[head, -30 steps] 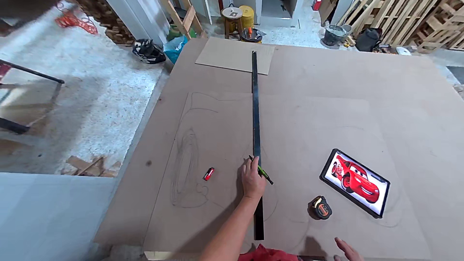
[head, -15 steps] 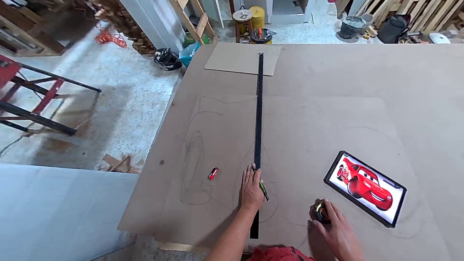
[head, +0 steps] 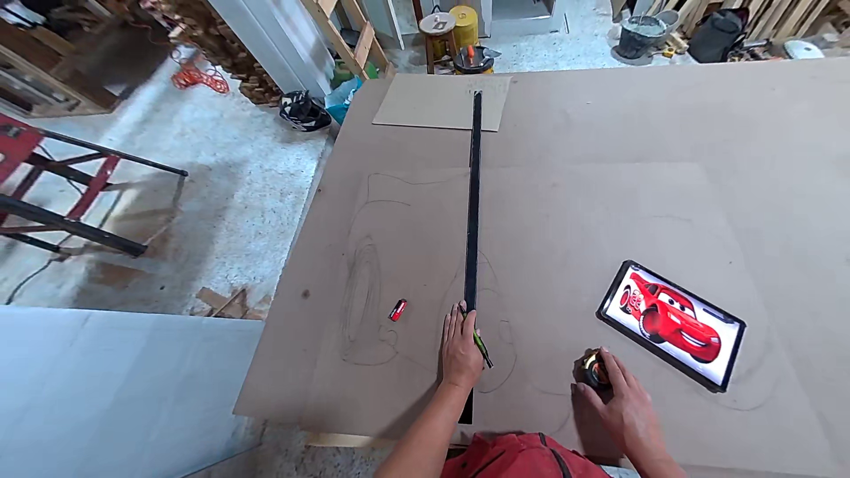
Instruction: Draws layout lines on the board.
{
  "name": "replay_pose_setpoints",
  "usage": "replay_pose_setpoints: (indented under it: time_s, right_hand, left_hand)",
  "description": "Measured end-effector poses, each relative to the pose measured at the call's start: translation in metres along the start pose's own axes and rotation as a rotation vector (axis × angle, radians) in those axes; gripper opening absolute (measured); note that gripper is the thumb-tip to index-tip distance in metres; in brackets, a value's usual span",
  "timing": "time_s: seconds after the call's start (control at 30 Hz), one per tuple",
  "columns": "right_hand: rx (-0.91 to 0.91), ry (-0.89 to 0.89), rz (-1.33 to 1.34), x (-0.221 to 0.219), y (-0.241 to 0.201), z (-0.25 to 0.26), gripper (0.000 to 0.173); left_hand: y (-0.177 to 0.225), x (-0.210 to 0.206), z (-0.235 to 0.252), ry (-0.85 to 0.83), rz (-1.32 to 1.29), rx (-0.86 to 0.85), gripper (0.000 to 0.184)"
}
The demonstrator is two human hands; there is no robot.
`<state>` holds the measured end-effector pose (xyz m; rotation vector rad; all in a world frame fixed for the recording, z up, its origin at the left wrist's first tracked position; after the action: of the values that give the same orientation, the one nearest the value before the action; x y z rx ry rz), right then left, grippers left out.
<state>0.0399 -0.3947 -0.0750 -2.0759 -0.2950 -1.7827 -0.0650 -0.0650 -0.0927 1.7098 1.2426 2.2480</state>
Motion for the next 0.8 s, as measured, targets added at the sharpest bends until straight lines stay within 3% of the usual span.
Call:
replay_pose_setpoints:
  time_s: [0.1,0.2,0.33,0.4,0.57,0.67,0.8]
  right_hand:
    - [-0.044,0.007,0.021,0.005,-0.004,0.004,0.084]
    - [-0.156,-0.09,0.303,0.015,-0.013,0.007,0.08]
    - [-0.104,-0.376,0.94,0.03,-0.06,0.003,0.074]
    - [0.024,-0.507,1.039,0.038,-0.095,0.003,0.075]
    - [0.368,-0.623,0.857,0.044,-0.177,0.025,0.077]
    - [0.489,-0.621,0.698,0.036,-0.214,0.046,0.089]
    - [0.603,-0.643,0.552,0.029,-0.264,0.076,0.093]
  left_hand:
    - [-0.005,0.005,-0.019,-0.005,0.0,-0.003,0.044]
    - [-0.007,0.012,-0.046,-0.091,-0.087,-0.07,0.042]
    - [0.008,0.039,-0.036,-0.296,-0.576,0.095,0.055]
    - [0.02,0.052,-0.024,-0.313,-0.853,0.128,0.045]
    - [0.038,0.081,-0.014,-0.383,-0.938,0.203,0.029]
    - [0.012,0.104,-0.009,-0.211,-0.872,0.234,0.03]
    - [-0.024,0.127,0.009,-0.185,-0.807,0.208,0.028]
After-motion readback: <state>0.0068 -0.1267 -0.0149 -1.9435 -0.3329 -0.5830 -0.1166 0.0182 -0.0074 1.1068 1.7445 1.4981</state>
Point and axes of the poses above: each hand's wrist, its own z-axis towards the middle knuckle, its own x-axis out of the back of the hand, y = z × x, the point moved 5 cm from there along z, towards the middle knuckle, and after that the axes turned 14 degrees about -z, right-handed, at the moved point
